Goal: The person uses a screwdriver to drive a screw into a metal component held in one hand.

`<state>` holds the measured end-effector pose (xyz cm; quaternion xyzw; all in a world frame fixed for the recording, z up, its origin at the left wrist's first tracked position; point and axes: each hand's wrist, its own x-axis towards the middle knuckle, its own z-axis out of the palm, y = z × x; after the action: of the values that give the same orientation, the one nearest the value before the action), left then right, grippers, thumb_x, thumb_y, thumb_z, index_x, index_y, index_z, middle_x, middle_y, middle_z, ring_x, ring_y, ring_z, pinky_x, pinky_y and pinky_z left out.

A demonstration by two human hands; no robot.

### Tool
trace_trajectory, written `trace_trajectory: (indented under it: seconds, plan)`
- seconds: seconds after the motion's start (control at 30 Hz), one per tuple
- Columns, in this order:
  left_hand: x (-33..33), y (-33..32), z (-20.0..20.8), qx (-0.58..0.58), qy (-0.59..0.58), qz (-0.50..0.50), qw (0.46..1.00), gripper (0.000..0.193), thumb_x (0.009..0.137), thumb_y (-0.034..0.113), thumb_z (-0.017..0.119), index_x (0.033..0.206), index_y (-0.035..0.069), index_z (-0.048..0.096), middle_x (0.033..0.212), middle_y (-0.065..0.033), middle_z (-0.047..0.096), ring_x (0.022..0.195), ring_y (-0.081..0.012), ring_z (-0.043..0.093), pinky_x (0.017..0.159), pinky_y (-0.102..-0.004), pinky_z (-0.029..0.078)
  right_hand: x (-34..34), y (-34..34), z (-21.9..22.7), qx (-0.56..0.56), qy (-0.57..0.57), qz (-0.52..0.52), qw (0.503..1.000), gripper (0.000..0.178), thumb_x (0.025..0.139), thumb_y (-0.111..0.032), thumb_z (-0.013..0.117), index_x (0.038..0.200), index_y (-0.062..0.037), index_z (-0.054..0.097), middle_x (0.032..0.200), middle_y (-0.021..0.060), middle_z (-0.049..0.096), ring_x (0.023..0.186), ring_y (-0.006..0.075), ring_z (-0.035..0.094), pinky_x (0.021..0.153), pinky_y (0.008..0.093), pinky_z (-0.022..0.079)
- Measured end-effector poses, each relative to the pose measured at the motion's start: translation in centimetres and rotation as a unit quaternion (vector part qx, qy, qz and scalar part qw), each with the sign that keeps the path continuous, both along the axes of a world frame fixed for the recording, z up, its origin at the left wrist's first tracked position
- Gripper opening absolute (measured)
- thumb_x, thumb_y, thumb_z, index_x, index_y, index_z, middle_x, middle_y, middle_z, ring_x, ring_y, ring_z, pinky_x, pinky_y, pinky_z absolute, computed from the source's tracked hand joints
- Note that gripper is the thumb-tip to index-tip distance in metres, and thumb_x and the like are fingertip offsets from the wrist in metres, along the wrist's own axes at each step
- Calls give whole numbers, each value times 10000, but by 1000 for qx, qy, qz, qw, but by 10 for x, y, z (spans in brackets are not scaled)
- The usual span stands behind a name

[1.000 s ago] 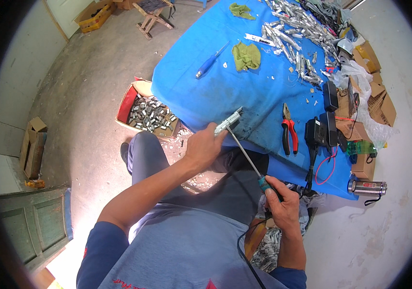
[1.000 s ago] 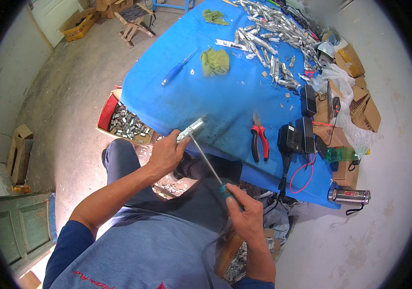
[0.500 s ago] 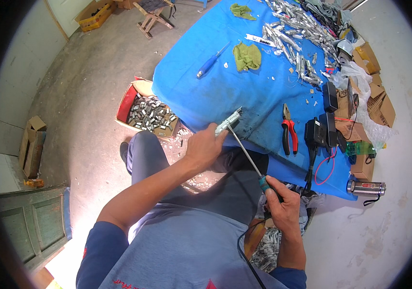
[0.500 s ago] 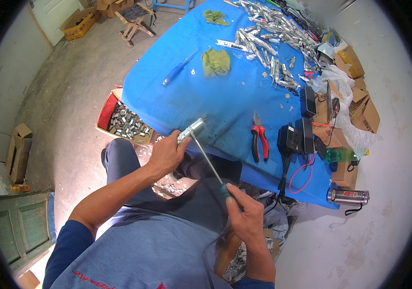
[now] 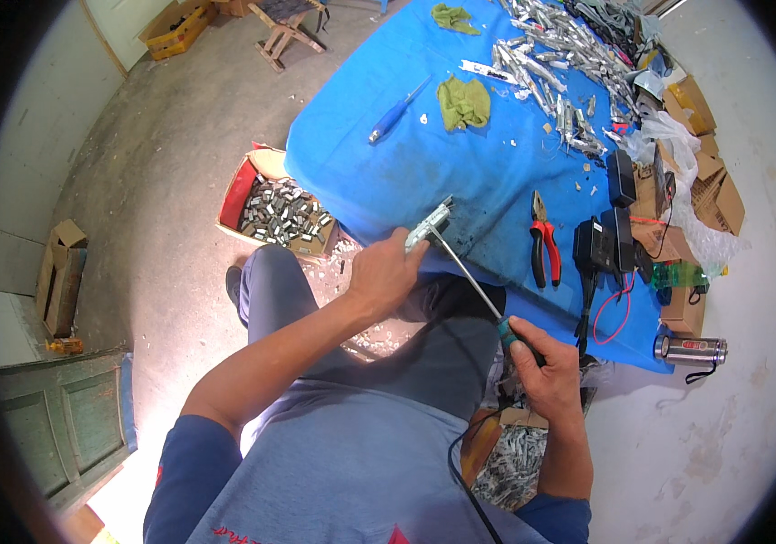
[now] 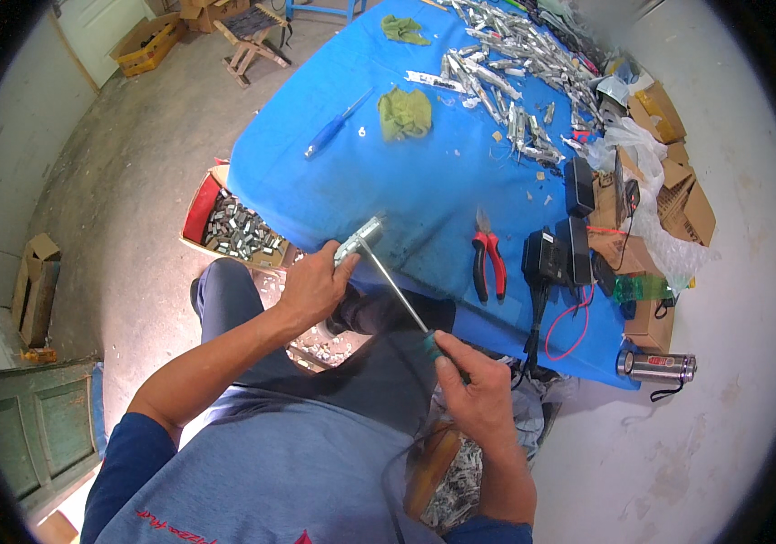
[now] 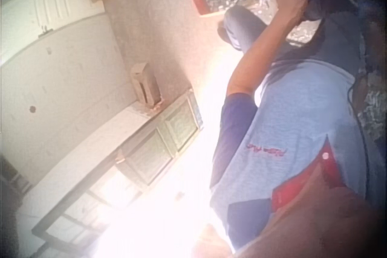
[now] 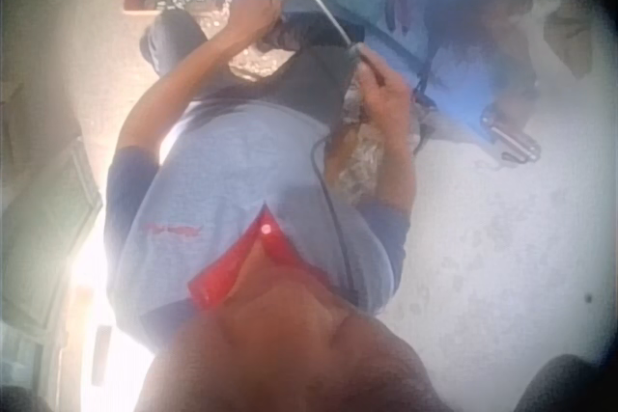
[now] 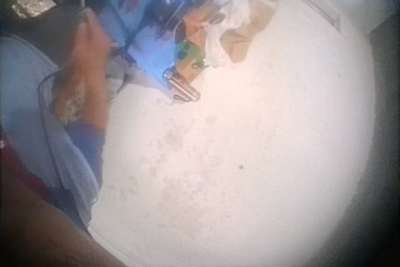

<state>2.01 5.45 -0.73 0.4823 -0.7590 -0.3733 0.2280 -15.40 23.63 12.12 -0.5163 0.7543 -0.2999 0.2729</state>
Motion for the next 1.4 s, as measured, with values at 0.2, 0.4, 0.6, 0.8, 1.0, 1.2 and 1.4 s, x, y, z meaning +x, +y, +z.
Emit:
trace_trajectory:
  seconds: [0.2, 0.4, 0.6, 0.8, 1.0, 1.2, 1.4]
  plan:
    - [-4, -3, 0, -16, -3, 12, 1000, 374, 995, 367, 528, 954, -3, 560, 752, -258, 634, 745, -476, 618, 667, -555, 455, -19, -13, 8, 62, -105, -30, 992, 312, 927, -132, 653, 1212, -7, 669, 856, 71, 714, 670, 107, 625, 619, 245, 488]
    - [-5, -5, 4, 16, -14, -9, 1000, 383, 990, 378, 533, 976, -1, 582, 760, -252, 644, 757, -467, 628, 684, -551, 464, -19, -25, -4, 63, -225, -76, 969, 315, 936, -142, 645, 1222, -11, 666, 805, 35, 679, 581, 40, 529, 529, 217, 433]
    - [0, -8, 1, 37, -10, -22, 999, 403, 995, 396, 522, 1039, 4, 604, 755, -246, 647, 768, -463, 635, 693, -544, 475, -19, -7, 3, 27, -82, -24, 996, 299, 915, -94, 651, 1194, 10, 673, 929, 79, 732, 767, 78, 637, 699, 233, 499]
    - [-2, -6, 3, 41, -10, -18, 999, 403, 998, 397, 515, 1025, 3, 597, 757, -244, 647, 771, -459, 639, 697, -541, 475, -13, 1, 5, 27, -81, -20, 996, 287, 912, -66, 645, 1187, 10, 677, 1015, 98, 740, 869, 105, 660, 792, 254, 509]
    - [-1, -7, 4, 39, -5, -18, 999, 398, 1001, 393, 507, 984, 3, 587, 742, -238, 641, 762, -456, 638, 698, -540, 474, -11, -1, 0, 20, -72, -18, 997, 289, 910, -72, 646, 1185, 11, 675, 1024, 111, 737, 878, 126, 670, 785, 267, 511]
    - [-4, -6, 6, 49, -18, -12, 999, 406, 995, 385, 514, 948, -12, 585, 747, -250, 642, 761, -462, 634, 698, -547, 471, -5, -8, 6, 1, 3, 14, 1000, 284, 905, -78, 642, 1176, -2, 677, 1014, 164, 726, 859, 209, 702, 768, 294, 524]
    - [-5, -6, 2, -13, -38, -10, 999, 393, 986, 366, 533, 909, -16, 582, 731, -253, 644, 722, -456, 636, 668, -548, 476, -2, -23, 27, -18, 144, 97, 985, 283, 893, -108, 643, 1172, -63, 665, 858, 176, 677, 770, 333, 670, 658, 387, 507]
